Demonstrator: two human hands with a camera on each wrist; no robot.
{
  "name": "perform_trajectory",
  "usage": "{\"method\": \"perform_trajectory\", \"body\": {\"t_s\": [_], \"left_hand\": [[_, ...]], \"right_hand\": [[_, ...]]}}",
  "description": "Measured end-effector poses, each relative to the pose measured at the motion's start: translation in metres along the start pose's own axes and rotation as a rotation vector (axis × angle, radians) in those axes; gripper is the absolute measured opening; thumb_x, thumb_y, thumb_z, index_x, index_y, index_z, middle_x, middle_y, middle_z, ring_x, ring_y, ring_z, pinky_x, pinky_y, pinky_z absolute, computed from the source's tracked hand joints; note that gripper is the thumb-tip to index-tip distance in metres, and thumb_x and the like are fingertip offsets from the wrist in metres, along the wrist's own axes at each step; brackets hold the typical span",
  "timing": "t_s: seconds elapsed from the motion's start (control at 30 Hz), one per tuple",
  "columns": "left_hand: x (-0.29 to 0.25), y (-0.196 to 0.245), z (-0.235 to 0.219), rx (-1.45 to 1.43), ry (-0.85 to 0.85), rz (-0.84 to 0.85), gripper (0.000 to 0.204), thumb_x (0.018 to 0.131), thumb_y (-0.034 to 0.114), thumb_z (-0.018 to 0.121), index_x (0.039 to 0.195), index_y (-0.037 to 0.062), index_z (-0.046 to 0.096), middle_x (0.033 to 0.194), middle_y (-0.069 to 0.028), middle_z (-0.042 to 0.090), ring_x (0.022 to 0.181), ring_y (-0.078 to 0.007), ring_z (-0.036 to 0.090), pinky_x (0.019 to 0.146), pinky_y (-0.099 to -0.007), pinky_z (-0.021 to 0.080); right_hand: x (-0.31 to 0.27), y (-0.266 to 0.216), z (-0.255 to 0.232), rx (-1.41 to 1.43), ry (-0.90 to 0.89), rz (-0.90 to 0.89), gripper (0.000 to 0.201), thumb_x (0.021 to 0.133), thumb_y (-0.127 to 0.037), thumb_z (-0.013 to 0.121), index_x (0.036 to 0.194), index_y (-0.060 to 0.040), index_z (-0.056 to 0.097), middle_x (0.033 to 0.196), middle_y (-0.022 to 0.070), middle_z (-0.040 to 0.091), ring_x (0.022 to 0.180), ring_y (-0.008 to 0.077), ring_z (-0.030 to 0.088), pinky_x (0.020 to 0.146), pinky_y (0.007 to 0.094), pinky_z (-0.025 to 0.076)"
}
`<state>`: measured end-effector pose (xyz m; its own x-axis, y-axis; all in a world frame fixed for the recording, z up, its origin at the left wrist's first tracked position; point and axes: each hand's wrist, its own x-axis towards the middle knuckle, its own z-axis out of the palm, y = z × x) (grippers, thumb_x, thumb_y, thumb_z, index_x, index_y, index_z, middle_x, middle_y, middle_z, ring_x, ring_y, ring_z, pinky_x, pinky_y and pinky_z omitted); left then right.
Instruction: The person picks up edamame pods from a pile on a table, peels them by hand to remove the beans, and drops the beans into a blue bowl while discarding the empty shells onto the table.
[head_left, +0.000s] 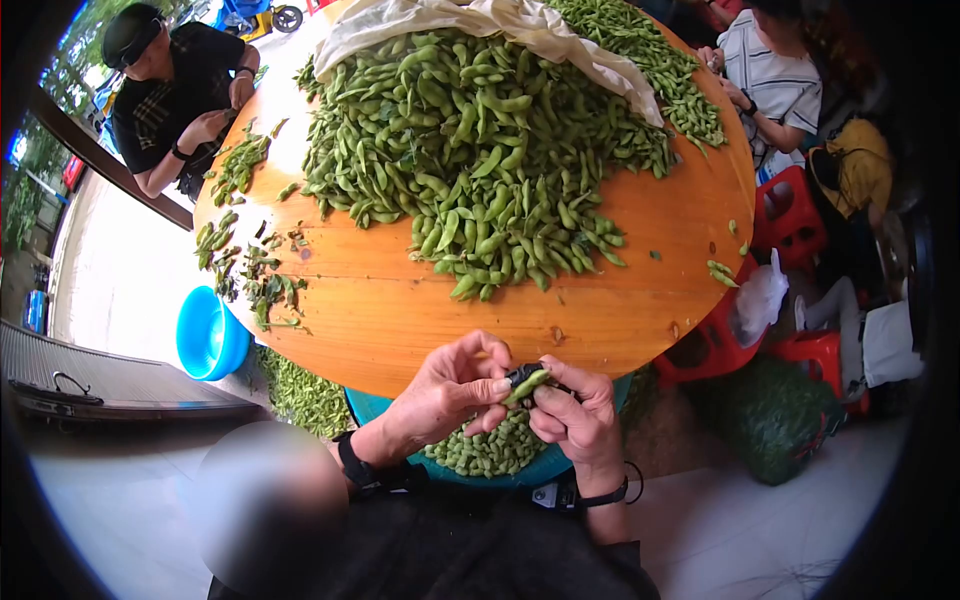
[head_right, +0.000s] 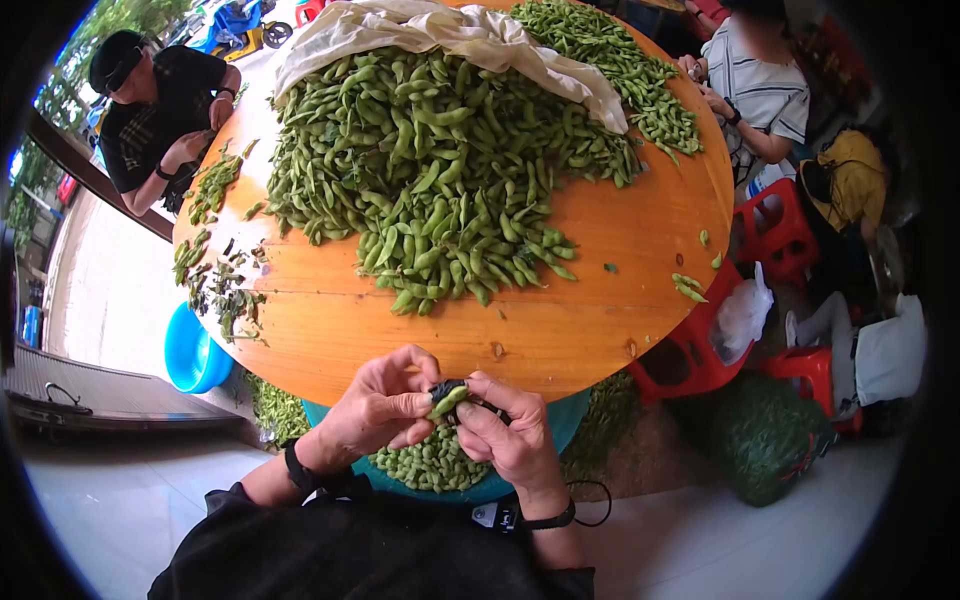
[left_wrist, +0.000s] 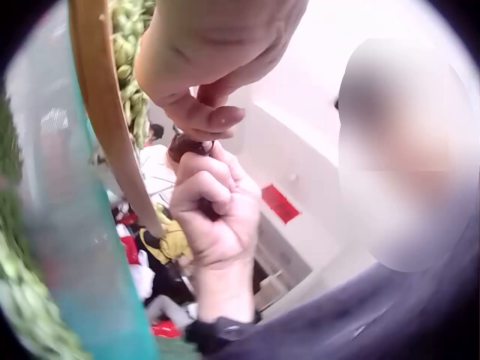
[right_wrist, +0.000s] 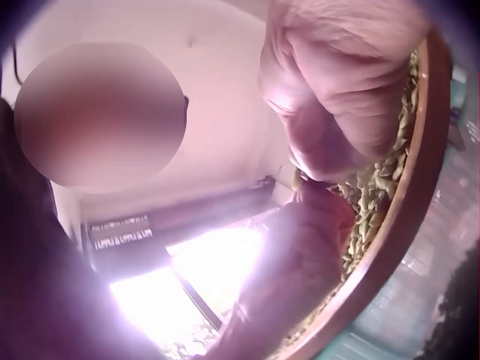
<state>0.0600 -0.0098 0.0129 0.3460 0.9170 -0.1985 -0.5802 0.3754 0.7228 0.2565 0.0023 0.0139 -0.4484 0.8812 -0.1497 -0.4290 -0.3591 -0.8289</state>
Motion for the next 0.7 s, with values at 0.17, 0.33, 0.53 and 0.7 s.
{"method": "perform_trajectory", "body": {"t_s": [0.17, 0.33, 0.53, 0.7], "left_hand": [[0.002, -0.003, -0.002, -0.127, -0.102, -0.173, 0.021, 0.097, 0.005, 0.06, 0.116, 0.005, 0.053, 0.085, -0.0062, 0.062, 0.063, -0.0121, 0.06, 0.047, -0.0206, 0.042], [0.004, 0.011, 0.024, 0.982, 0.108, 0.291, 0.034, 0.087, 0.016, 0.075, 0.113, -0.0016, 0.062, 0.094, -0.0061, 0.061, 0.08, -0.0146, 0.062, 0.067, -0.027, 0.053], [0.008, 0.014, 0.012, 0.69, 0.024, 0.144, 0.011, 0.089, 0.011, 0.072, 0.089, 0.0021, 0.065, 0.086, -0.0004, 0.059, 0.082, -0.0106, 0.059, 0.072, -0.0282, 0.048], [0.01, 0.002, 0.003, 0.013, -0.105, -0.139, 0.008, 0.091, 0.012, 0.069, 0.088, 0.0071, 0.064, 0.085, 0.0048, 0.058, 0.078, -0.0058, 0.053, 0.069, -0.0219, 0.042]], "right_hand": [[-0.005, -0.006, -0.006, 0.085, -0.103, 0.065, 0.018, 0.097, 0.0, 0.055, 0.113, 0.0035, 0.063, 0.08, -0.0009, 0.051, 0.056, 0.0039, 0.044, 0.046, 0.0219, 0.033], [-0.003, -0.006, 0.004, -0.673, 0.066, -0.15, 0.016, 0.089, 0.001, 0.06, 0.105, 0.0033, 0.064, 0.08, 0.0086, 0.057, 0.061, 0.0199, 0.057, 0.056, 0.0304, 0.045], [-0.005, -0.01, 0.001, -0.923, 0.018, -0.29, 0.016, 0.084, 0.003, 0.062, 0.1, 0.0054, 0.063, 0.081, 0.0126, 0.059, 0.065, 0.0263, 0.061, 0.06, 0.0324, 0.047], [-0.011, -0.012, -0.005, -0.257, -0.146, 0.083, 0.01, 0.089, 0.003, 0.061, 0.097, 0.0078, 0.063, 0.075, 0.0023, 0.054, 0.057, 0.007, 0.054, 0.051, 0.0227, 0.043]]}}
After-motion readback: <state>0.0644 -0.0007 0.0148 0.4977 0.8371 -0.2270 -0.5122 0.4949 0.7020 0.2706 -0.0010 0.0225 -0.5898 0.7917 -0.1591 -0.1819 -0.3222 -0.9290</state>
